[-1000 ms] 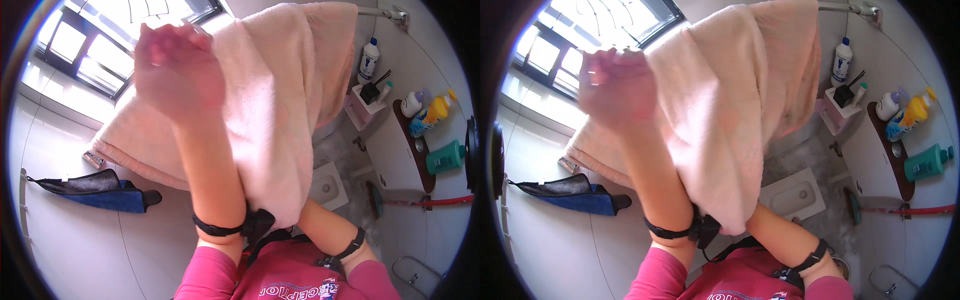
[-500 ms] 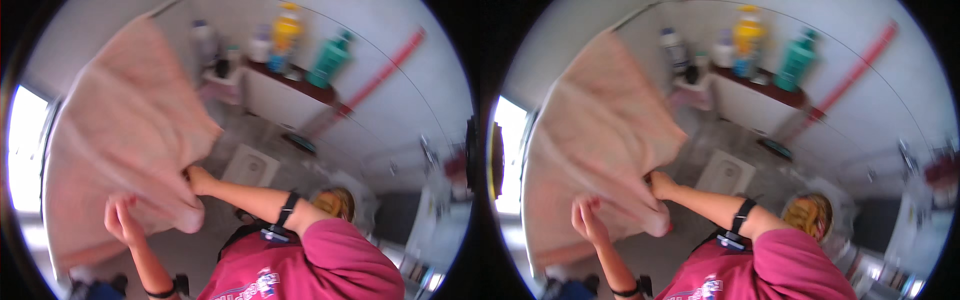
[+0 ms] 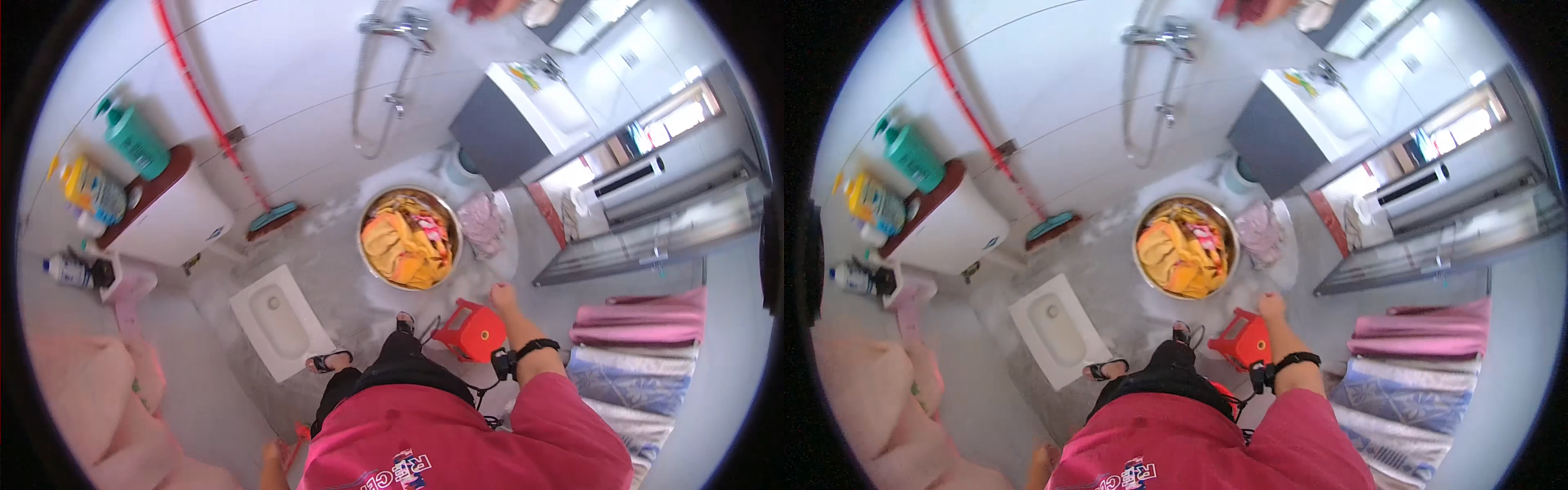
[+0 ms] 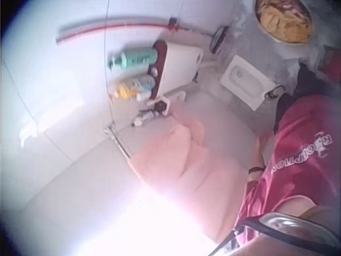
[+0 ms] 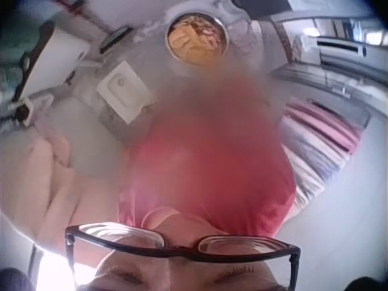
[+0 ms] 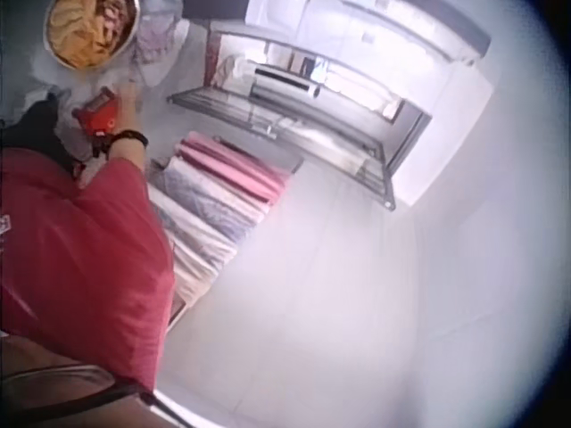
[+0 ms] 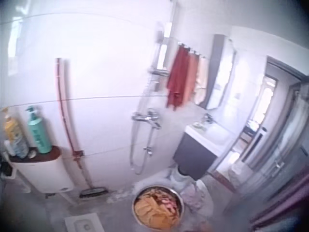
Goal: Hand-washing laundry in a large metal bowl on the bathroom floor and rinsing the floor/walls.
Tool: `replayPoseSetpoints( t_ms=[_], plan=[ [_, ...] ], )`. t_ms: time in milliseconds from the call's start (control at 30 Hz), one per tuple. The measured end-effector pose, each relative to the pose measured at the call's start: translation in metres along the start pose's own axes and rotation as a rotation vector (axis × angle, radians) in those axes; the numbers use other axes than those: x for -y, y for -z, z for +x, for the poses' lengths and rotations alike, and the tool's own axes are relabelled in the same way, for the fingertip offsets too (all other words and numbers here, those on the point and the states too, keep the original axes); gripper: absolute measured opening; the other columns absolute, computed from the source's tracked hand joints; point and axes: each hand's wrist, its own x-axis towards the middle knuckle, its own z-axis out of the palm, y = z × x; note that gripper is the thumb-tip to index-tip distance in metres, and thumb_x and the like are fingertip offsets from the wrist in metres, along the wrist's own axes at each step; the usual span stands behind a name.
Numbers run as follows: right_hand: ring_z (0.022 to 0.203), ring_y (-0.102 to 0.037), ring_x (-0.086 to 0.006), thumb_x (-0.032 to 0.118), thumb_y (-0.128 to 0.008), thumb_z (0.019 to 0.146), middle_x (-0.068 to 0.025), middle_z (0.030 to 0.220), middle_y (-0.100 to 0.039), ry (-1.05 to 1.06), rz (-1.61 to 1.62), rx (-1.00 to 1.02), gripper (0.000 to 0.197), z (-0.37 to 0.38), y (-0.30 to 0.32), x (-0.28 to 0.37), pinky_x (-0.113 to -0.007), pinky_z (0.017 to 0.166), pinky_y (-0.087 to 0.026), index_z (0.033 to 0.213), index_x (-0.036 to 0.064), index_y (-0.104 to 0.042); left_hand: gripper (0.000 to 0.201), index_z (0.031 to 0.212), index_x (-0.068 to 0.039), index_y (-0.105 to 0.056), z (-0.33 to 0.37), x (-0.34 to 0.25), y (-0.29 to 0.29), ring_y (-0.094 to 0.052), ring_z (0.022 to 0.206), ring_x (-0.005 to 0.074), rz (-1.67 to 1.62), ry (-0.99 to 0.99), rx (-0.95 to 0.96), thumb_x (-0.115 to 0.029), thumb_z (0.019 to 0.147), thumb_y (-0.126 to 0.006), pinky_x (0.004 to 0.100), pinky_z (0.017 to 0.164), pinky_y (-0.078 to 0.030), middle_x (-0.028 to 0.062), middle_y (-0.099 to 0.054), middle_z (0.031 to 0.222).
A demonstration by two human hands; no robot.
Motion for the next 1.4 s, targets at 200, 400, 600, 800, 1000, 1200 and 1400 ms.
replayPoseSetpoints(
  t_ms=[200,400,600,800,1000,1200,1400],
  plan=[
    [0.066,-0.065,-0.022,0.031,-0.059,0.09,-0.01,0.078,-0.065,-0.197,-0.096,0.215,0.033,-0.076,0.046,-0.142,-0.04,0.058,-0.054,0.102,0.0008,-0.067,0.033,0.103,-0.002,-0.06,0.036,-0.069,-0.011,-0.064,0.071,0.0242,0.243,-0.254,0.012,-0.033,0.095,-0.054,0.0362,0.06,-0.052,0.0133,-0.064,0.08],
    [0.075,-0.066,-0.0229,0.027,-0.055,0.093,-0.0095,0.089,-0.065,-0.558,0.298,0.439,0.03,-0.098,0.105,-0.15,-0.037,0.064,-0.055,0.111,0.0044,-0.06,0.022,0.105,-0.002,-0.065,-0.098,-0.205,-0.226,-0.065,0.073,0.0144,0.201,-0.517,-0.006,-0.019,0.091,-0.061,0.0279,0.06,-0.049,0.0066,-0.068,0.085],
    [0.071,-0.064,-0.0193,0.025,-0.057,0.092,-0.0083,0.093,-0.066,-0.534,0.45,0.273,0.03,-0.041,0.141,-0.158,-0.033,0.06,-0.054,0.115,0.0056,-0.058,0.026,0.108,0.001,-0.066,-0.129,-0.241,-0.332,-0.067,0.081,0.0156,0.574,-0.851,0.148,-0.018,0.091,-0.063,0.0277,0.072,-0.051,0.008,-0.07,0.092],
    [0.084,-0.065,-0.0202,0.024,-0.058,0.093,-0.0098,0.097,-0.066,-0.493,0.343,0.311,0.032,-0.016,0.147,-0.123,-0.035,0.066,-0.054,0.119,0.0043,-0.056,0.023,0.096,-0.005,-0.074,-0.108,-0.231,-0.388,-0.069,0.086,0.0211,0.991,-0.856,0.105,-0.024,0.085,-0.07,0.0336,0.08,-0.052,0.0118,-0.073,0.091],
    [0.094,-0.067,-0.026,0.034,-0.078,0.078,-0.0173,0.11,-0.068,-0.092,-0.029,0.764,0.057,-0.008,0.071,-0.09,-0.036,0.079,-0.054,0.122,0.0013,-0.062,0.039,0.1,-0.012,-0.076,-0.08,-0.226,-0.509,-0.068,0.096,0.0287,1.324,-0.831,0.574,-0.043,0.076,-0.074,0.0382,0.088,-0.052,0.0132,-0.072,0.1],
    [0.088,-0.067,-0.0163,0.024,-0.075,0.082,-0.0078,0.095,-0.071,0.103,-0.3,1.059,0.039,0.025,0.049,0.002,-0.033,0.075,-0.054,0.115,0.004,-0.066,0.033,0.098,-0.016,-0.076,-0.09,-0.214,-0.557,-0.066,0.101,0.0341,1.799,-0.698,0.601,-0.042,0.08,-0.068,0.045,0.091,-0.05,0.0108,-0.072,0.102],
    [0.084,-0.064,-0.0131,0.018,-0.068,0.086,-0.0061,0.088,-0.071,0.235,-0.272,1.353,0.023,0.073,0.138,0.057,-0.032,0.077,-0.052,0.102,0.002,-0.069,0.027,0.095,-0.009,-0.074,-0.188,-0.26,-0.599,-0.066,0.093,0.0393,1.625,-0.741,0.949,-0.03,0.082,-0.062,0.0482,0.083,-0.05,0.0213,-0.069,0.096]
  ],
)
